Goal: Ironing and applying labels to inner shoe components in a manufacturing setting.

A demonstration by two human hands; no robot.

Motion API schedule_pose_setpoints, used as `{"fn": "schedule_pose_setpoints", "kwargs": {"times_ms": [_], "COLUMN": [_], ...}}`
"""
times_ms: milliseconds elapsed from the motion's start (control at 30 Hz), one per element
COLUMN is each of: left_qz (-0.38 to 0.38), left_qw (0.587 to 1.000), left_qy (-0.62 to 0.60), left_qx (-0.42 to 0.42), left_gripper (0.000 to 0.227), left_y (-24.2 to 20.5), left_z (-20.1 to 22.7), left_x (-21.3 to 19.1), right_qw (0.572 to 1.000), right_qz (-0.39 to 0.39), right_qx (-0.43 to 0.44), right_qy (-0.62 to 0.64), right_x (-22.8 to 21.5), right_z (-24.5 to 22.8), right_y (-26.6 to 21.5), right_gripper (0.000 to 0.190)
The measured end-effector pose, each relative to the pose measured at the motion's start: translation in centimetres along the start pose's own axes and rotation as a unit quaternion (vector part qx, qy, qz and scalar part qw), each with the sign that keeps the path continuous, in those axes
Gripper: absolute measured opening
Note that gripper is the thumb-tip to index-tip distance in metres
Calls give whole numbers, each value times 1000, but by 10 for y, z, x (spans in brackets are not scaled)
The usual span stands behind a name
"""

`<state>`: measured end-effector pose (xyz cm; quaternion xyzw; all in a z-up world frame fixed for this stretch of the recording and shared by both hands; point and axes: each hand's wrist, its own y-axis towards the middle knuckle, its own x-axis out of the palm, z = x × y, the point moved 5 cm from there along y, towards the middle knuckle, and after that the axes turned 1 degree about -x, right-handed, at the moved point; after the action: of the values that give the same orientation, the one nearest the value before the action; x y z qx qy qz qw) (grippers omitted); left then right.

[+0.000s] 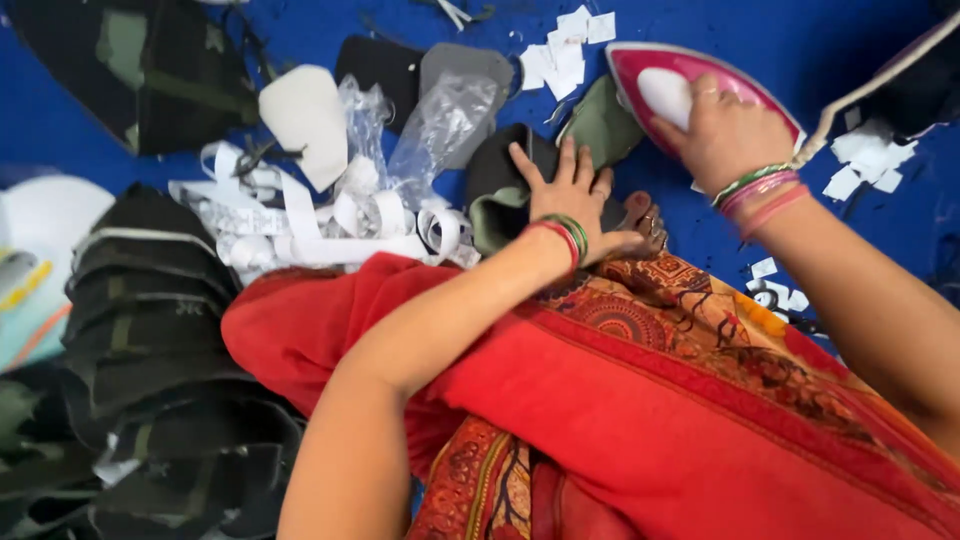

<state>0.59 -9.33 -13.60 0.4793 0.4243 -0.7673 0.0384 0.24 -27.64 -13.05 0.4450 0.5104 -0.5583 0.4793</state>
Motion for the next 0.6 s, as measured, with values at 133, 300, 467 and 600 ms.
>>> {"fn": "schedule_pose_setpoints", "kwargs": {"times_ms": [133, 300, 467, 600], "left_qz": [25, 33, 67, 37], "left_qw": [999, 998, 996, 996], "left_qy": [-32, -45, -56, -67], "left_qx": [12, 32, 33, 33], "left_gripper": [107, 102, 105, 106], "left_y": [3, 3, 11, 2], "left_z": [-7, -12, -11, -16], "left_x": [19, 17, 20, 13], "right_qw": [999, 999, 998, 989], "right_qz": [-14, -30, -39, -139], "right_qx": [46, -19, -20, -34], "right_qy": [-3, -7, 36, 41], "right_x": [-20, -9, -20, -12], "right_z": [-1, -31, -19, -18], "right_y": [-4, -4, 10, -5], "right_gripper": [65, 62, 59, 61]}}
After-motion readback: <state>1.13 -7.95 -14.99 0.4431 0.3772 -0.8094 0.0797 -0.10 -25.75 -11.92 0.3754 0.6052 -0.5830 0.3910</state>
